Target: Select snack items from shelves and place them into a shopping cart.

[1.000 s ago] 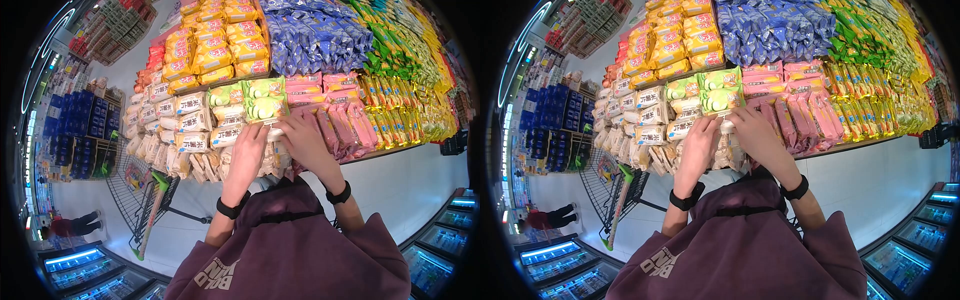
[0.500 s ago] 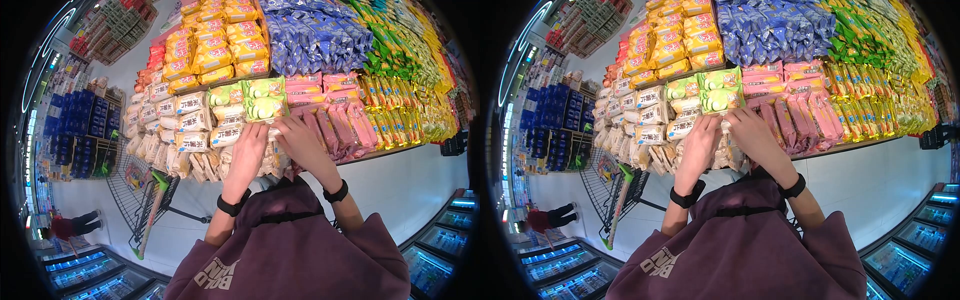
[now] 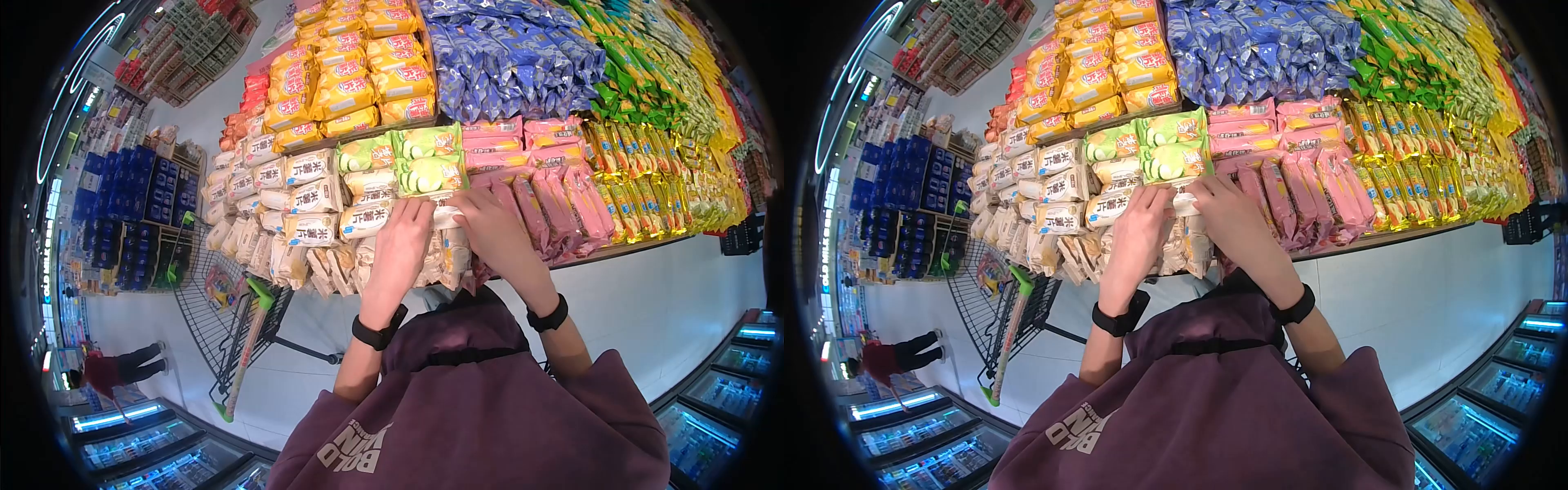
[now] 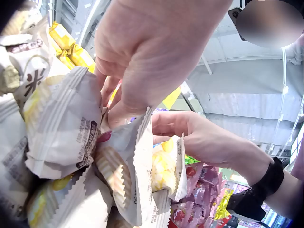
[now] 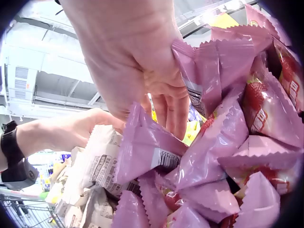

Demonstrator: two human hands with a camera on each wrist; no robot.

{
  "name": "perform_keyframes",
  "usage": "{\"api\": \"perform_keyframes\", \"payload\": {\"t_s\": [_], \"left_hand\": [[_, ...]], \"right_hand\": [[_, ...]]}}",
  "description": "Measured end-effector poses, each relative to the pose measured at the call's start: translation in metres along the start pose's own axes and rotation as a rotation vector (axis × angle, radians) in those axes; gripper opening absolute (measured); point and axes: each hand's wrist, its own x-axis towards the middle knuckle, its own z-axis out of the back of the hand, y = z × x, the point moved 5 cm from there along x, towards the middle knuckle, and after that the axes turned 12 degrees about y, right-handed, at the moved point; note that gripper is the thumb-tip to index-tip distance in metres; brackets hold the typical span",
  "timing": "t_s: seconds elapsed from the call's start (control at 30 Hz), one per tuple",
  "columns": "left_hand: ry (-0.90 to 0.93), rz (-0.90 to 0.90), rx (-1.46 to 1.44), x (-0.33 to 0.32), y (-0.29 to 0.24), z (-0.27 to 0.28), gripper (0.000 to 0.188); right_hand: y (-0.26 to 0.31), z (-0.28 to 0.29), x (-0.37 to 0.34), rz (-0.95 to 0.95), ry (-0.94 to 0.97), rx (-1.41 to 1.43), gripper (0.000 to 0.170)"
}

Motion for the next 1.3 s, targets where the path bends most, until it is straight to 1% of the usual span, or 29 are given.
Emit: {"api": "perform_keyframes", "payload": {"t_s": [0.1, 0.2, 0.3, 0.4, 0.47, 0.53, 0.6, 0.67, 0.73, 0.77, 0.83, 0.87, 0.93, 1.03, 1.1, 1.17, 1.2, 1.3], "left_hand": [[0.003, 0.005, -0.005, 0.0, -0.001, 0.0, 0.025], [-0.003, 0.005, -0.002, 0.0, 0.0, -0.001, 0.025], [-0.006, 0.032, -0.03, 0.0, -0.001, -0.001, 0.025], [0.0, 0.036, -0.017, 0.001, -0.003, 0.001, 0.026], [0.02, 0.053, -0.019, 0.001, -0.002, 0.0, 0.028], [-0.002, 0.091, -0.102, -0.001, -0.006, 0.005, 0.031], [-0.002, 0.125, -0.172, -0.002, -0.006, 0.009, 0.035], [-0.064, 0.144, -0.172, -0.004, -0.017, 0.017, 0.035], [-0.149, 0.146, -0.146, -0.007, -0.024, 0.016, 0.032], [-0.158, 0.163, -0.153, -0.008, -0.028, 0.014, 0.031], [-0.176, 0.202, -0.172, -0.009, -0.039, 0.013, 0.028], [-0.233, 0.181, -0.14, -0.009, -0.046, 0.014, 0.025], [-0.269, 0.215, -0.141, -0.011, -0.056, 0.014, 0.024], [-0.334, 0.259, -0.194, -0.019, -0.065, 0.011, 0.023], [-0.351, 0.299, -0.245, -0.031, -0.068, 0.006, 0.022], [-0.395, 0.334, -0.232, -0.044, -0.068, 0.002, 0.019], [-0.411, 0.353, -0.229, -0.053, -0.067, 0.0, 0.018], [-0.476, 0.453, -0.256, -0.077, -0.066, 0.0, 0.019]], "right_hand": [[0.002, 0.001, 0.001, 0.016, -0.025, -0.038, 0.022], [0.009, 0.004, 0.0, 0.054, -0.056, -0.093, 0.03], [0.006, 0.006, -0.002, 0.131, -0.106, -0.067, 0.028], [0.004, 0.006, -0.002, 0.152, -0.069, -0.082, 0.031], [0.01, 0.016, -0.002, 0.157, -0.091, -0.05, 0.03], [0.015, 0.022, -0.005, 0.162, -0.092, -0.038, 0.032], [0.027, 0.038, -0.01, 0.204, 0.007, 0.02, 0.034], [0.035, 0.05, -0.02, 0.257, 0.098, 0.113, 0.035], [0.036, 0.055, -0.033, 0.329, 0.129, 0.218, 0.036], [0.036, 0.056, -0.039, 0.364, 0.146, 0.268, 0.036], [0.034, 0.053, -0.05, 0.425, 0.129, 0.288, 0.033], [0.034, 0.051, -0.055, 0.443, 0.137, 0.312, 0.032], [0.033, 0.047, -0.063, 0.481, 0.154, 0.386, 0.027], [0.034, 0.046, -0.073, 0.501, 0.221, 0.488, 0.026], [0.035, 0.044, -0.08, 0.533, 0.23, 0.488, 0.026], [0.036, 0.042, -0.082, 0.57, 0.24, 0.487, 0.026], [0.038, 0.041, -0.081, 0.572, 0.236, 0.543, 0.024], [0.039, 0.021, -0.085, 0.551, 0.402, 0.67, 0.025]]}}
